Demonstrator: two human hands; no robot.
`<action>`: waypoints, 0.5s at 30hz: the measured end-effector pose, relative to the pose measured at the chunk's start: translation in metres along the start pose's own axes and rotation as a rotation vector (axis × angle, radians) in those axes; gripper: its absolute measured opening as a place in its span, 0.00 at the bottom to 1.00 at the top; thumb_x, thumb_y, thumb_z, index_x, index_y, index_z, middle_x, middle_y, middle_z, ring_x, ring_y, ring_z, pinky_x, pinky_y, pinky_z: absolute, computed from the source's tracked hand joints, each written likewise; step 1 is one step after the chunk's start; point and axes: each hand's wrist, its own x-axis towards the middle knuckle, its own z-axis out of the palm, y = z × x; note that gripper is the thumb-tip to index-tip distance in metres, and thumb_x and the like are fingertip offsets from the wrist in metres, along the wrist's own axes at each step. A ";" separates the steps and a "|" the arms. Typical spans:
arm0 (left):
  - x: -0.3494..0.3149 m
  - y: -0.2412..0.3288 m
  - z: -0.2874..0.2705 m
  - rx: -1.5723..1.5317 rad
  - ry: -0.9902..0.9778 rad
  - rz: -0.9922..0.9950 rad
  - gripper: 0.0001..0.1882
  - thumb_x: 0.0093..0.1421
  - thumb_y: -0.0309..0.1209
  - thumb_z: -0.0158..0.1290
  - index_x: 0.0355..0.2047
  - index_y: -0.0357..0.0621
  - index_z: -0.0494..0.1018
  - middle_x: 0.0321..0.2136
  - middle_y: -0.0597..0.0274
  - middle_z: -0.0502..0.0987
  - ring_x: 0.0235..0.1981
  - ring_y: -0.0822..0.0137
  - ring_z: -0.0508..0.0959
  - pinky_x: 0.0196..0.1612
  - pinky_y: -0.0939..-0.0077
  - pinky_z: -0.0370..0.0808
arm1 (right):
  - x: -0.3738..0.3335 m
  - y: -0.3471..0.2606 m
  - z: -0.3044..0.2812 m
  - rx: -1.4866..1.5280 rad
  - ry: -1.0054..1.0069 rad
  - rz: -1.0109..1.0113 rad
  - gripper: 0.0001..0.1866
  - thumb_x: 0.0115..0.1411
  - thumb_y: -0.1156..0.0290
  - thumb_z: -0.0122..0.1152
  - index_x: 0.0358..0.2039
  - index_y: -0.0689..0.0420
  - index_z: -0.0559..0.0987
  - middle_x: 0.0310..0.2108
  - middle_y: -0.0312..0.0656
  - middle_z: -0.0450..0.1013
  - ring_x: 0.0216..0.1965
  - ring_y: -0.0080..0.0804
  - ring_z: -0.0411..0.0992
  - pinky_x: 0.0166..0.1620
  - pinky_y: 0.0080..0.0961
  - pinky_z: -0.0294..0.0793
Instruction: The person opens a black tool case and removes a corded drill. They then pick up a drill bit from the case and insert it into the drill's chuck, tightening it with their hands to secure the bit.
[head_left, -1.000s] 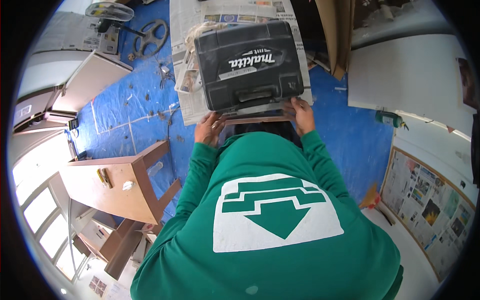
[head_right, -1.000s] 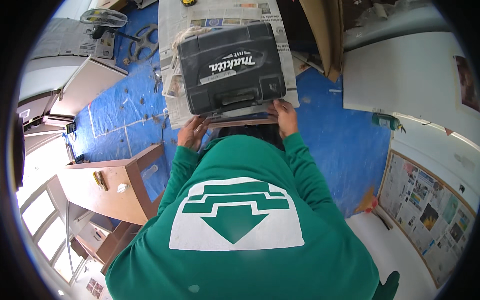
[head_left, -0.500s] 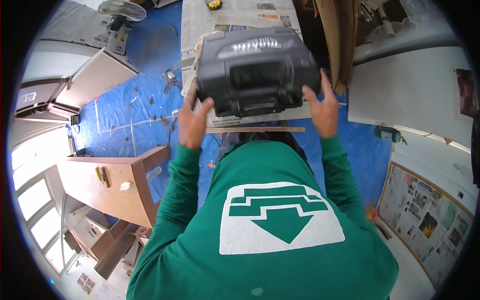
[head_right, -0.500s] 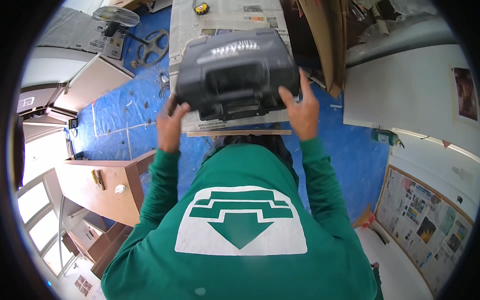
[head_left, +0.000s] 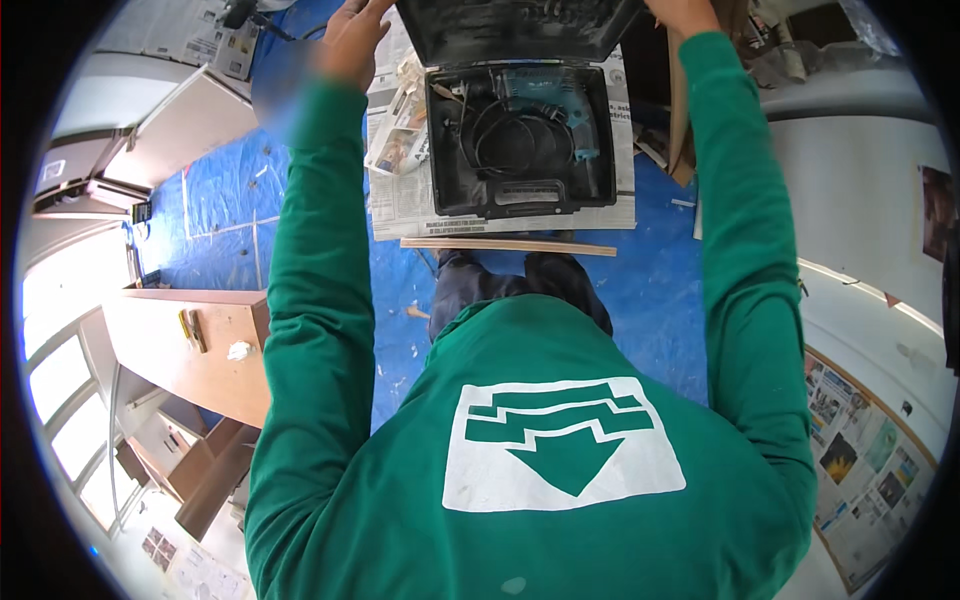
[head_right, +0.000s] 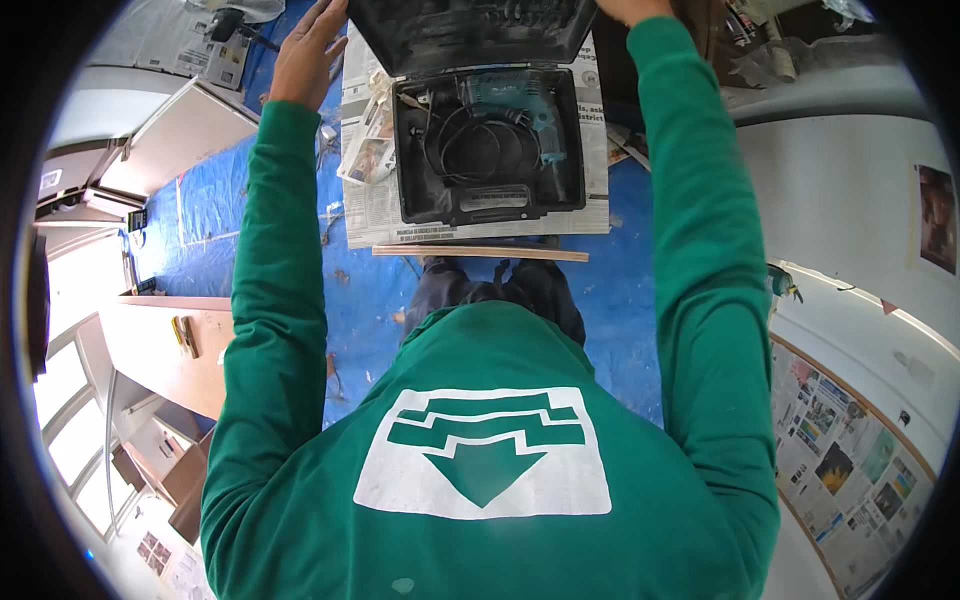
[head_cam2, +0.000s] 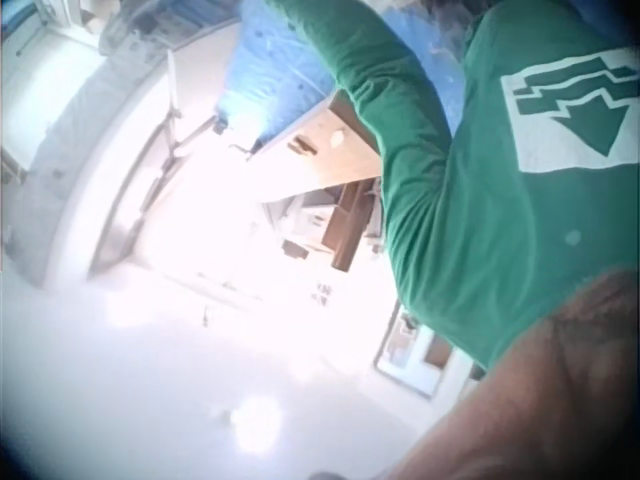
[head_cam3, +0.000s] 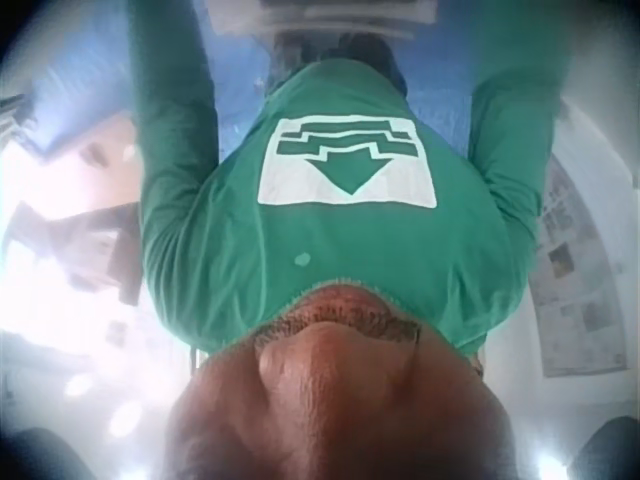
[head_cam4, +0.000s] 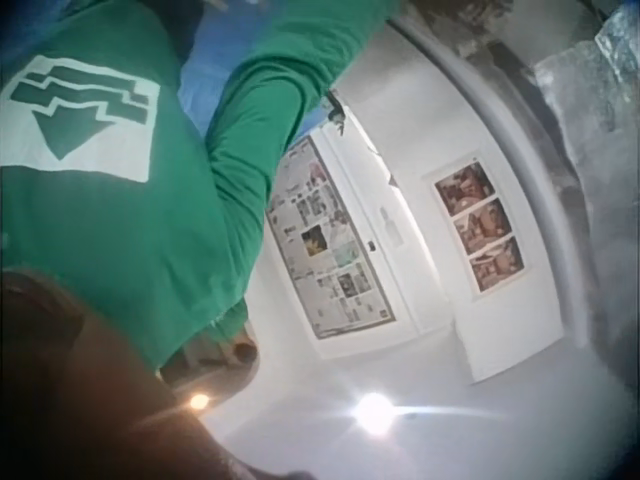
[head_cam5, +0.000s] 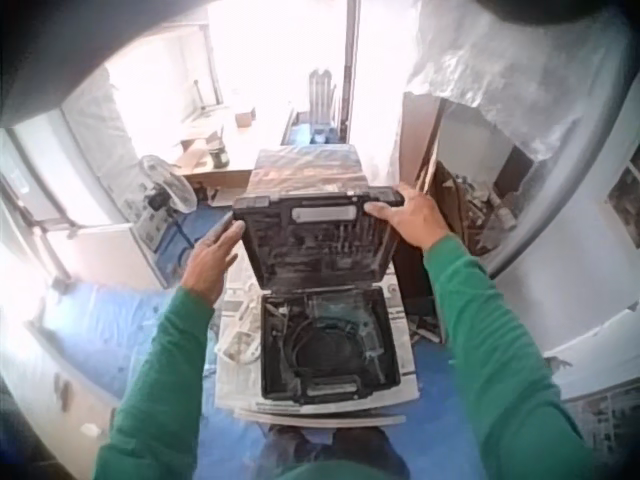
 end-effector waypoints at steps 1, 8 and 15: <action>-0.001 -0.008 -0.009 0.049 0.034 -0.002 0.34 0.74 0.48 0.59 0.72 0.40 0.71 0.65 0.52 0.78 0.66 0.63 0.76 0.69 0.62 0.70 | 0.017 -0.006 0.005 0.009 -0.022 0.021 0.51 0.55 0.37 0.78 0.69 0.63 0.75 0.63 0.64 0.76 0.67 0.59 0.73 0.69 0.46 0.73; -0.175 0.063 0.023 0.081 -0.319 0.147 0.16 0.67 0.23 0.53 0.52 0.37 0.83 0.45 0.54 0.87 0.51 0.60 0.84 0.59 0.63 0.78 | 0.121 0.035 0.081 -0.261 0.049 -0.034 0.27 0.64 0.60 0.66 0.61 0.57 0.81 0.55 0.62 0.81 0.58 0.63 0.78 0.63 0.52 0.78; -0.237 0.172 0.066 -0.240 -0.178 0.564 0.05 0.64 0.32 0.63 0.38 0.48 0.85 0.37 0.55 0.89 0.34 0.57 0.87 0.39 0.62 0.84 | 0.226 0.162 0.176 0.331 -0.164 0.124 0.12 0.67 0.70 0.58 0.45 0.55 0.86 0.33 0.53 0.83 0.38 0.47 0.85 0.37 0.43 0.84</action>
